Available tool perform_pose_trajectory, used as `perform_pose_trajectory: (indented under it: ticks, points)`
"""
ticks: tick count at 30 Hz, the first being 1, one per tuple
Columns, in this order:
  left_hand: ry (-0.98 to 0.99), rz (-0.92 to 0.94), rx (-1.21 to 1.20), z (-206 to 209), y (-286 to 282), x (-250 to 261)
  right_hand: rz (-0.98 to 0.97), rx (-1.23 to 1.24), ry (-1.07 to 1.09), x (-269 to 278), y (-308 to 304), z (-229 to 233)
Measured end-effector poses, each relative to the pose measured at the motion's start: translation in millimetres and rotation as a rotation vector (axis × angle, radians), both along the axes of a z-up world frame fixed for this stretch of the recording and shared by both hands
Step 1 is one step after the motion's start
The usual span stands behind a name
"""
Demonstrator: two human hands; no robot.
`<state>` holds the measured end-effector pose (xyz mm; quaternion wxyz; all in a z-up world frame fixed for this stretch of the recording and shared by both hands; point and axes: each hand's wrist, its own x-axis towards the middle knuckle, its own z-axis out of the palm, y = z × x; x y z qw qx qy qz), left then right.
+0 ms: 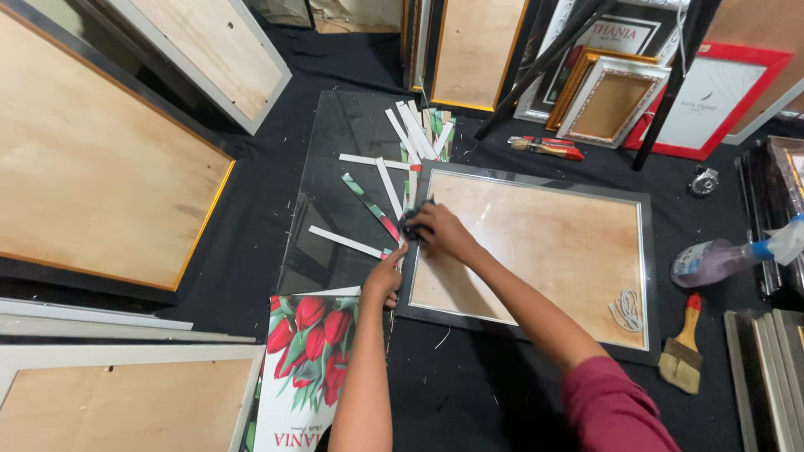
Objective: The person cleans the back and front surfaces of a photo frame using a brush, spray cleaner, and cloth. They flip the frame to access both sides, spray the surface, and wipe it thoroughly with a cloth.
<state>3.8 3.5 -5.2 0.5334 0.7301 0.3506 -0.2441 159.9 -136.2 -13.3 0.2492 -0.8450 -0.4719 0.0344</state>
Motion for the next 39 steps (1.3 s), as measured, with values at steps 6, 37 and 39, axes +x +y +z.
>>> perform_pose_trajectory:
  ticks: [6, 37, 39]
  points:
    - [-0.036, 0.086, -0.083, -29.1, 5.3, 3.2, -0.111, -0.159, 0.085, -23.2, -8.6, -21.3]
    - [-0.207, -0.294, 0.387, 29.2, -26.4, -5.4, 0.033, -0.208, 0.050, -176.6, -176.1, 56.7]
    - [-0.192, -0.335, 0.476, 9.7, -26.4, 0.5, -0.020, -0.172, -0.033, -173.2, -182.7, 54.7]
